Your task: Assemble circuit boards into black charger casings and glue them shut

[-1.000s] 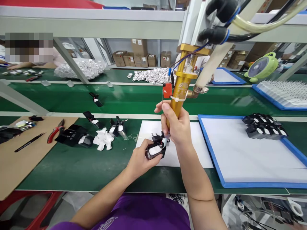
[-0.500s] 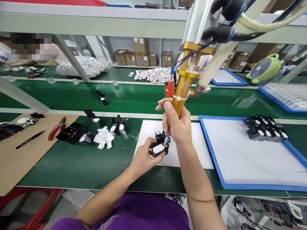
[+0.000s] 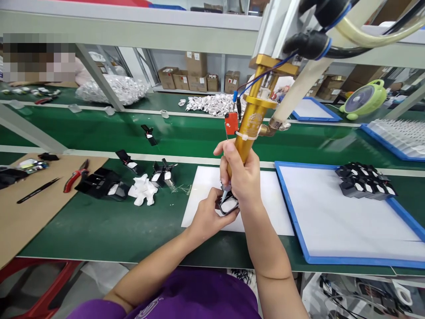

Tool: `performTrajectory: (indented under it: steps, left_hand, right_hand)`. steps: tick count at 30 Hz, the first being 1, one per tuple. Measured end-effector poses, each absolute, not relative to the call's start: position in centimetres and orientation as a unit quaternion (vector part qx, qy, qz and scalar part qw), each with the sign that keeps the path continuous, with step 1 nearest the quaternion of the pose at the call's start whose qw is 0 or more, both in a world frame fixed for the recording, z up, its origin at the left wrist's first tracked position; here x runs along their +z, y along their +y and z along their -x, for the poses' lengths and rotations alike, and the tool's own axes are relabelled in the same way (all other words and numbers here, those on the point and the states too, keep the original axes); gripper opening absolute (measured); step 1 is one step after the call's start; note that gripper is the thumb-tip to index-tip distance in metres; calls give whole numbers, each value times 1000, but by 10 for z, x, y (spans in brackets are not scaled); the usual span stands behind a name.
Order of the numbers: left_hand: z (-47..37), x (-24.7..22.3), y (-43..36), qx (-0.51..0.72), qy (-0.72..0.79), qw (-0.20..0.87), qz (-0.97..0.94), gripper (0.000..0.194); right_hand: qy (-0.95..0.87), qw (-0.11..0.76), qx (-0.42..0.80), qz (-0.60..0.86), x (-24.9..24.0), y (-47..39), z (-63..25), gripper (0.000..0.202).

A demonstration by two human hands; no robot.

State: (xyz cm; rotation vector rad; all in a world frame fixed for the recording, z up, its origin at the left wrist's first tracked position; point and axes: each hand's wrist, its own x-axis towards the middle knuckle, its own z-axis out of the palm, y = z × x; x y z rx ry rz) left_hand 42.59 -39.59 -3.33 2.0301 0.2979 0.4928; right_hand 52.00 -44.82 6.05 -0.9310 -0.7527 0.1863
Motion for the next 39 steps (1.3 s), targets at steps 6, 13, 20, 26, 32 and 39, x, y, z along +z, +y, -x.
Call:
performTrajectory:
  steps: [6, 13, 20, 26, 32, 39]
  left_hand:
    - [-425, -43, -390, 192, 114, 452, -864, 36]
    - [-424, -80, -350, 187, 14, 322, -928, 36]
    - [-440, -100, -352, 97, 9, 342, -935, 42]
    - [-437, -99, -354, 85, 47, 392, -915, 78]
    - [-458, -99, -359, 81, 47, 394, -914, 90]
    - [-556, -104, -372, 123, 14, 438, -890, 88]
  right_hand:
    - [-359, 821, 82, 437, 55, -455, -530, 35]
    - [-329, 816, 77, 470, 44, -477, -554, 38]
    - [-314, 820, 72, 473, 38, -483, -571, 38]
    - [-313, 813, 89, 483, 34, -488, -575, 35]
    - [-308, 811, 102, 487, 32, -490, -579, 34]
    - [-312, 806, 103, 492, 26, -491, -589, 36]
